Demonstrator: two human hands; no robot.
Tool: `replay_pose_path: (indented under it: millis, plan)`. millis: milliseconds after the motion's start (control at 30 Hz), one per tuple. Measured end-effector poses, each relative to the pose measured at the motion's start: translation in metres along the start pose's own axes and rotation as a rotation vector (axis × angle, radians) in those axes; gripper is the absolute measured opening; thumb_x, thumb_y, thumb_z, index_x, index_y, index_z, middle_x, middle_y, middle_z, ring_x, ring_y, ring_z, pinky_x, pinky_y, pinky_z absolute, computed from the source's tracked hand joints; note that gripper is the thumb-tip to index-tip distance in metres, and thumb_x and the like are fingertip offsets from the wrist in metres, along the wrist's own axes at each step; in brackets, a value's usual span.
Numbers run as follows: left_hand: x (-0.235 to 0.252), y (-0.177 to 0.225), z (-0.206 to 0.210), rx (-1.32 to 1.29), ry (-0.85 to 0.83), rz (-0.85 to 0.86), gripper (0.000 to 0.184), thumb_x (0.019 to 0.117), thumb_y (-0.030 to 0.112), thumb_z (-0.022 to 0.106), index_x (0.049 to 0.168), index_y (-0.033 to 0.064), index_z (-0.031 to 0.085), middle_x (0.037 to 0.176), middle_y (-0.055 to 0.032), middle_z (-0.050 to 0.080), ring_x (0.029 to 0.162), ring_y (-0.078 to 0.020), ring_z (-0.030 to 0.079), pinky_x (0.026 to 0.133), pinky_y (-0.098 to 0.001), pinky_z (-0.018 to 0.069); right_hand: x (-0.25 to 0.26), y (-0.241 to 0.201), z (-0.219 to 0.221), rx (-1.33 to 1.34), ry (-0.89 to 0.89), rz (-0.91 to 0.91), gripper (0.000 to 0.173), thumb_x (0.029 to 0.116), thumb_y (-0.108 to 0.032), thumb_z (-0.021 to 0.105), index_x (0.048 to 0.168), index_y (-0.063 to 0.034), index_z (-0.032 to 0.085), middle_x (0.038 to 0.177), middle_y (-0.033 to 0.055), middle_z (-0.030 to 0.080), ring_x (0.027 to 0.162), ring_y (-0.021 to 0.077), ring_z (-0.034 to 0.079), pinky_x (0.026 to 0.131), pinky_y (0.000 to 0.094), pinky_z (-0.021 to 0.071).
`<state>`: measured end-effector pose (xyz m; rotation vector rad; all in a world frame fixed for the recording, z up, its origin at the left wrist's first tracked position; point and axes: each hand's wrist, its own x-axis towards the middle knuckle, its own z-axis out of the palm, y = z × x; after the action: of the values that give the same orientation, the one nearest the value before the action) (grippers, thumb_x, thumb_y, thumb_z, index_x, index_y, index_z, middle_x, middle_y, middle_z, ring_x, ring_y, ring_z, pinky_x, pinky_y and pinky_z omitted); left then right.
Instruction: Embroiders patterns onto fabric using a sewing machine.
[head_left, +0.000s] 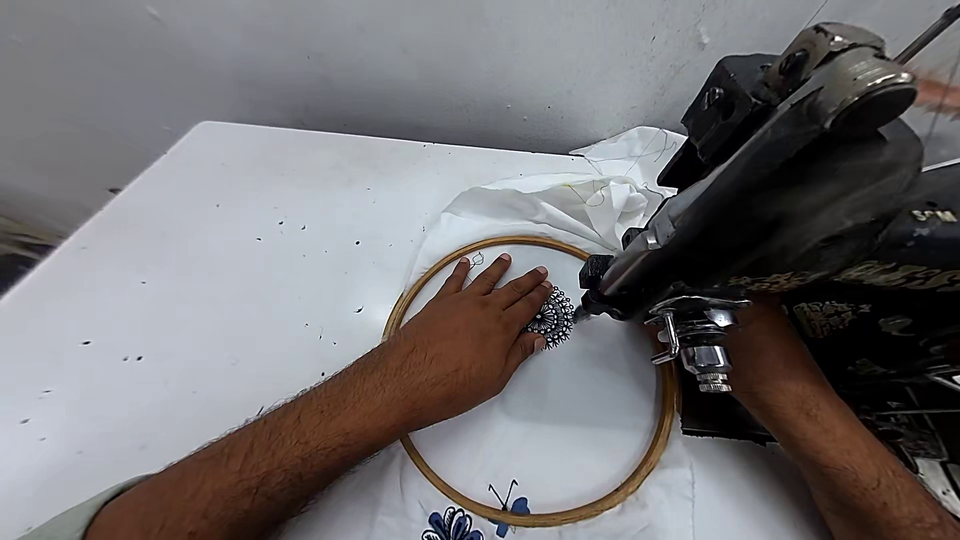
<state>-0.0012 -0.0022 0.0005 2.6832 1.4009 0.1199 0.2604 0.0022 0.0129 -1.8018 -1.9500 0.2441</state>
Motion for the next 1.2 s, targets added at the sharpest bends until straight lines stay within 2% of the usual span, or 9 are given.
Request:
replay_pose_path:
  millis: [133,267,400,533,667,767,900,1067,1200]
  plan:
    - [-0.0007,-0.0016,-0.0036,0.01,-0.033,-0.008,0.06,0.1095,0.049,0.026,0.16,0.0199,0.04,0.167,0.0036,0.035,0.155,-0.0278,0.028,0.122,-0.0635,0.0237,-0.0019,0.0002,0.0028,0.007,0.016,-0.007,0.024,0.0781,-0.004,0.083,0.095,0.0006,0.067,0.086,0.0171,0.066,0.083,0.0297,0.066,0.073,0.0523,0.0513]
    - [0.0022,-0.001,-0.0024,-0.003,-0.023,-0.017,0.059,0.1097,0.048,0.027,0.16,0.0197,0.04,0.167,0.0035,0.034,0.156,-0.0278,0.028,0.122,-0.0639,0.0227,-0.0006,0.0009,0.001,0.027,0.019,-0.005,0.024,0.0822,-0.006,0.081,0.101,0.0012,0.067,0.092,0.0187,0.067,0.089,0.03,0.066,0.077,0.0526,0.0513]
    - [-0.0004,-0.0001,-0.0021,-0.007,-0.018,-0.002,0.059,0.1096,0.048,0.028,0.159,0.0195,0.041,0.167,0.0029,0.035,0.156,-0.0295,0.027,0.122,-0.0644,0.0223,-0.0006,0.0018,0.0019,0.005,0.018,-0.016,0.02,0.0814,-0.006,0.082,0.092,0.001,0.066,0.083,0.0174,0.066,0.08,0.0306,0.066,0.07,0.0531,0.0507]
    - [0.0012,-0.002,-0.0037,-0.004,-0.029,-0.018,0.059,0.1094,0.049,0.028,0.159,0.0202,0.041,0.167,0.0042,0.035,0.156,-0.0278,0.028,0.122,-0.0636,0.0234,-0.0018,-0.0023,0.0016,0.004,0.019,0.013,0.023,0.0822,-0.006,0.081,0.098,0.002,0.067,0.089,0.0191,0.067,0.085,0.0311,0.066,0.075,0.0534,0.051]
    - [0.0009,0.0009,-0.0027,-0.004,-0.034,-0.021,0.059,0.1099,0.048,0.027,0.16,0.0197,0.04,0.167,0.0041,0.033,0.156,-0.0277,0.027,0.123,-0.0638,0.0215,-0.0009,0.0022,0.0018,0.005,0.036,-0.048,0.018,0.082,-0.008,0.079,0.095,-0.0018,0.067,0.086,0.0148,0.066,0.081,0.0262,0.066,0.071,0.0495,0.0509]
    - [-0.0008,-0.0005,-0.0041,-0.004,-0.053,-0.014,0.059,0.1097,0.048,0.027,0.16,0.0201,0.04,0.167,0.0046,0.034,0.156,-0.0272,0.027,0.122,-0.0636,0.0228,-0.0022,0.0017,0.0034,0.008,0.03,-0.04,0.022,0.0785,-0.005,0.082,0.093,-0.0005,0.067,0.085,0.0162,0.066,0.082,0.0287,0.066,0.071,0.0515,0.0511]
    - [0.0006,-0.002,-0.0012,-0.004,-0.008,-0.013,0.058,0.1096,0.047,0.028,0.159,0.0191,0.041,0.166,0.0029,0.035,0.155,-0.0294,0.028,0.121,-0.0648,0.0231,-0.0008,0.002,0.0035,0.03,0.016,-0.013,0.022,0.0822,-0.004,0.08,0.099,0.0019,0.067,0.091,0.0192,0.066,0.087,0.0307,0.066,0.076,0.0532,0.0511]
    - [-0.0009,0.0013,-0.0018,-0.007,-0.019,-0.013,0.059,0.1097,0.048,0.028,0.159,0.0191,0.041,0.166,0.0027,0.035,0.156,-0.0299,0.027,0.122,-0.0654,0.0218,-0.0013,-0.0003,0.0007,0.0,-0.004,0.002,0.017,0.0808,-0.003,0.082,0.085,0.0,0.066,0.079,0.0159,0.064,0.075,0.0288,0.064,0.067,0.0514,0.0494]
    - [0.0012,-0.0016,-0.0049,0.006,-0.043,-0.027,0.059,0.1094,0.049,0.027,0.16,0.0208,0.04,0.167,0.0044,0.034,0.156,-0.0272,0.028,0.122,-0.064,0.0232,-0.0023,-0.0004,0.003,0.028,0.028,-0.002,0.02,0.0818,-0.005,0.079,0.097,0.0007,0.066,0.086,0.0156,0.066,0.081,0.0263,0.065,0.072,0.0488,0.051]
